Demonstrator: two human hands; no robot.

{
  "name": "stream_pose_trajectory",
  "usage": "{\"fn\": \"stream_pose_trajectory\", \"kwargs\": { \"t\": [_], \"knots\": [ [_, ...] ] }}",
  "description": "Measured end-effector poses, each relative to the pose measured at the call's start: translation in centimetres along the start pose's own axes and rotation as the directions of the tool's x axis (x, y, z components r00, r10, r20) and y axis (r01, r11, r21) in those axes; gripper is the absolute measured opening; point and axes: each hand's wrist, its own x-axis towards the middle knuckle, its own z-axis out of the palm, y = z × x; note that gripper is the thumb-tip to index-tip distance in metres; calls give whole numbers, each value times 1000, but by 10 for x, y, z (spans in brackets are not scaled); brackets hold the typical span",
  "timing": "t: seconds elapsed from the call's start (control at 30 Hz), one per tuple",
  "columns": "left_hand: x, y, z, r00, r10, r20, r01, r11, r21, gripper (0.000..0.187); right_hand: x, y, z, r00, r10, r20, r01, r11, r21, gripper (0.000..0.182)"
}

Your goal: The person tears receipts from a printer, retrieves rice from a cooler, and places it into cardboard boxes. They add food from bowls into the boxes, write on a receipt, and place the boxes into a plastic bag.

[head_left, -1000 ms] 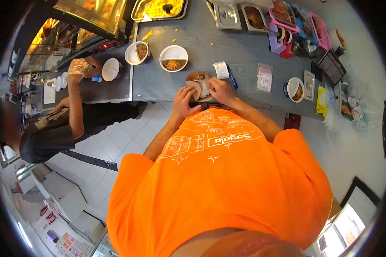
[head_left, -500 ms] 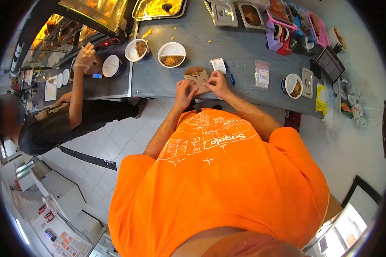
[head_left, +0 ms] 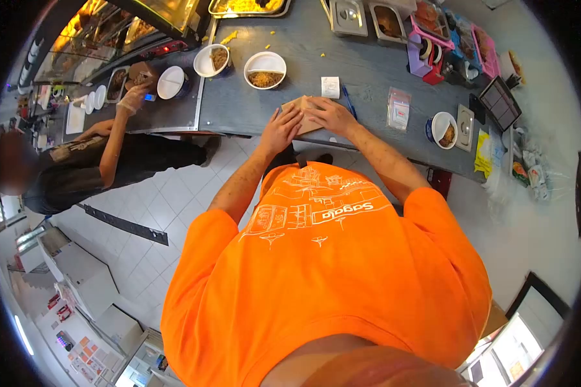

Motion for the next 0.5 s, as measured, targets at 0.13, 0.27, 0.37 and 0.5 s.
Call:
{"fn": "stream_pose_trajectory", "kwargs": {
  "t": [0.13,0.27,0.37,0.5],
  "knots": [
    [18,10,-1,930,-309,-198,254,932,-261,71,4,-14,-3,993,94,-75,-87,991,100,35],
    [15,-6,15,933,-359,-37,326,881,-344,89,31,-12,-11,983,171,-73,-164,983,88,31],
    [11,-3,9,918,-396,3,344,795,-499,85,42,0,-14,982,177,66,-178,984,14,34],
    [1,0,8,930,-348,-120,289,891,-351,73,28,12,-9,969,236,67,-239,970,36,40]
  ]
}}
